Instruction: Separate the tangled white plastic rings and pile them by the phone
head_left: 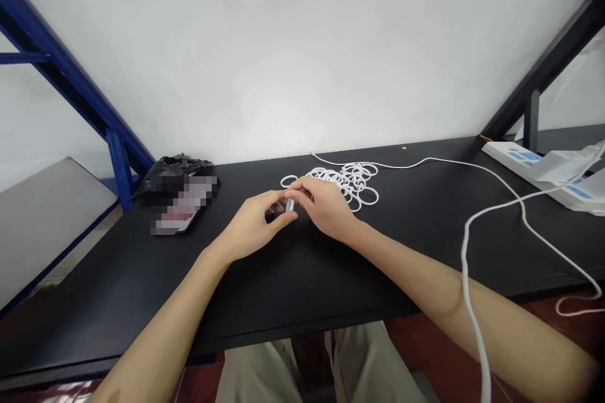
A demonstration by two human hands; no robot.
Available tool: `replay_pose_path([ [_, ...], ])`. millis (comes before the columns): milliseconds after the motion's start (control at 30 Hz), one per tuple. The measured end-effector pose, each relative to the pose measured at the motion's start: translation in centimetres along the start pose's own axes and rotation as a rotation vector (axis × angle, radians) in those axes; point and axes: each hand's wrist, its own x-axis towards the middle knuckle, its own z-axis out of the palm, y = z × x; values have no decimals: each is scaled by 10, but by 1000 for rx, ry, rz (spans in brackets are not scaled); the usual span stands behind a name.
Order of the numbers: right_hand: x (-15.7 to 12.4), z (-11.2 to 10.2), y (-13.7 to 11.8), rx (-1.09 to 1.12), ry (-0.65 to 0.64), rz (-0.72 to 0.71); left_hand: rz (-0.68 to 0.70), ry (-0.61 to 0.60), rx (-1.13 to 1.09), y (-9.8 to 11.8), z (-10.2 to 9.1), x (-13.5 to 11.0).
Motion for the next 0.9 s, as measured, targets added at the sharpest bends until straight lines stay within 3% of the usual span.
replay_pose_path([
  [633, 0, 1, 0, 96, -36, 10, 80, 69, 54, -2, -1, 0],
  [767, 0, 0, 0, -80, -3, -36, 31, 157, 144, -9, 0, 2],
  [900, 2, -3, 7, -468, -1, -129, -213, 328, 446, -29, -5, 4],
])
